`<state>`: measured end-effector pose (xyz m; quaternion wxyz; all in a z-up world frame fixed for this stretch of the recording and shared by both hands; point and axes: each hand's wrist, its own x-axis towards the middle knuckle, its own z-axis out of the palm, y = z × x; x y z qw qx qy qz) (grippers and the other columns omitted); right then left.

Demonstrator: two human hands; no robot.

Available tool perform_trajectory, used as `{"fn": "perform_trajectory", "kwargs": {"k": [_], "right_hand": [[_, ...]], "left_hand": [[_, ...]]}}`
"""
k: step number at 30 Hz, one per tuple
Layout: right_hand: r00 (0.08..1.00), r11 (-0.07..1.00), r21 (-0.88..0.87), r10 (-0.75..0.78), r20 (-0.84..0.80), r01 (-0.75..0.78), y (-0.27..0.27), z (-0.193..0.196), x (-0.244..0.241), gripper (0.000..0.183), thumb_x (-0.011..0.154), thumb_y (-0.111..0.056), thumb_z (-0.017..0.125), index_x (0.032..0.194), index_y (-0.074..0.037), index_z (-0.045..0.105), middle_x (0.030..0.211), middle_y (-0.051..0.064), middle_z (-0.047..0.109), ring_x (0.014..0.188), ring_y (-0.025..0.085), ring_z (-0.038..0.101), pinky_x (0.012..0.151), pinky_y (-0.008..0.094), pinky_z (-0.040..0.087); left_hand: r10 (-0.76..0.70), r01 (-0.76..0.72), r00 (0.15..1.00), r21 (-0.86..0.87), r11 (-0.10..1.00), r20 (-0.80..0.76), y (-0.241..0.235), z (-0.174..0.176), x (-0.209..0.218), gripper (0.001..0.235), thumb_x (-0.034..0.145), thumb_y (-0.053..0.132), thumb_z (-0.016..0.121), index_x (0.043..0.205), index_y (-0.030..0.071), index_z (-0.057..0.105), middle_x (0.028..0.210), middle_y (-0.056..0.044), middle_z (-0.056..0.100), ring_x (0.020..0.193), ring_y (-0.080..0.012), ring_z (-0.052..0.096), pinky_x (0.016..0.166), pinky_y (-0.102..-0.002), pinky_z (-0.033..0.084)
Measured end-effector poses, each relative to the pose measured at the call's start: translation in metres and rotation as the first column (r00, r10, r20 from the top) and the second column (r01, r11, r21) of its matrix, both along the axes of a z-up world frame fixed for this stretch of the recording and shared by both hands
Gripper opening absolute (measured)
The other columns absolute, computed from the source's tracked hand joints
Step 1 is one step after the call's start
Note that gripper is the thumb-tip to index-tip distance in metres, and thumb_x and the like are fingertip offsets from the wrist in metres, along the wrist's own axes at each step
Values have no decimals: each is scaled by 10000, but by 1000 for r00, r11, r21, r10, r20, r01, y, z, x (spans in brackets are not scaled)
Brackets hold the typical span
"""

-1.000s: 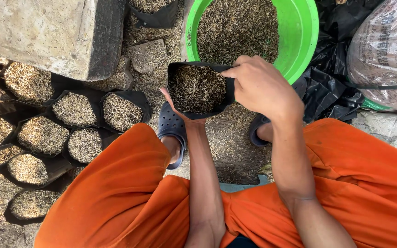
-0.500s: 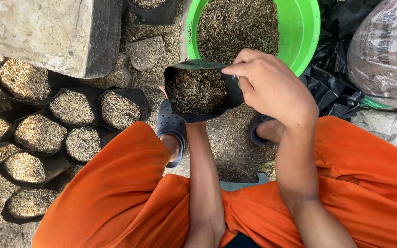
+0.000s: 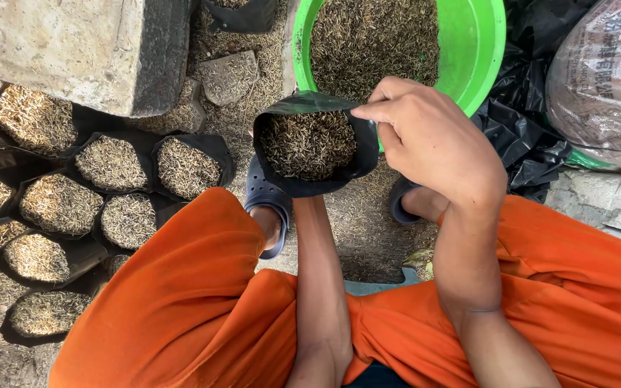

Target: The person holds a black plastic bag and fills it with handfuls of rice husks from a green plastic bowl. They repeatedly scoop the husks into the bag and occasionally shake it to settle the contents.

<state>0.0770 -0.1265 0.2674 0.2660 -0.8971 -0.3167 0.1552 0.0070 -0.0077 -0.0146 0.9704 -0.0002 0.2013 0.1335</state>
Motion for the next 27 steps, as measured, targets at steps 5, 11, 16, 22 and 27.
{"fn": "perform_trajectory", "kwargs": {"k": [5,11,16,22,27], "right_hand": [[1000,1000,-13,5,8,-5,0,0,1,359,850,80,598,1160,5,761,966,176,657,842,352,666,772,465,502],[1000,1000,-2,9,9,-9,0,-2,1,364,848,85,594,1158,2,765,962,176,653,847,352,664,776,463,504],[1000,1000,-16,3,4,-3,0,-1,0,366,857,92,591,1162,-5,769,945,169,646,828,337,661,772,457,506],[1000,999,-39,-2,-2,2,1,-1,-1,371,860,104,589,1166,-5,768,932,160,642,819,324,654,765,456,501],[1000,999,-32,10,9,-10,0,-1,-1,368,851,106,596,1163,8,764,927,166,641,859,331,655,792,460,503]], "left_hand": [[-5,5,1000,0,1000,-8,1,-1,0,665,1067,612,397,1369,46,572,1253,-156,662,1075,-315,697,918,-474,618],[-9,9,1000,0,1000,-18,1,-3,-2,656,1058,601,406,1369,47,570,1258,-158,661,1083,-321,694,923,-482,616],[-11,11,1000,-2,1000,-26,1,-5,-4,649,1051,593,413,1368,48,568,1262,-160,661,1090,-326,692,927,-488,614],[-11,11,999,-7,1000,-30,1,-8,-5,641,1043,583,422,1368,50,566,1266,-163,660,1098,-332,689,932,-496,611],[-11,10,999,-13,1000,-38,2,-10,-8,634,1036,574,429,1367,51,565,1270,-165,660,1105,-337,686,936,-502,609]]}}
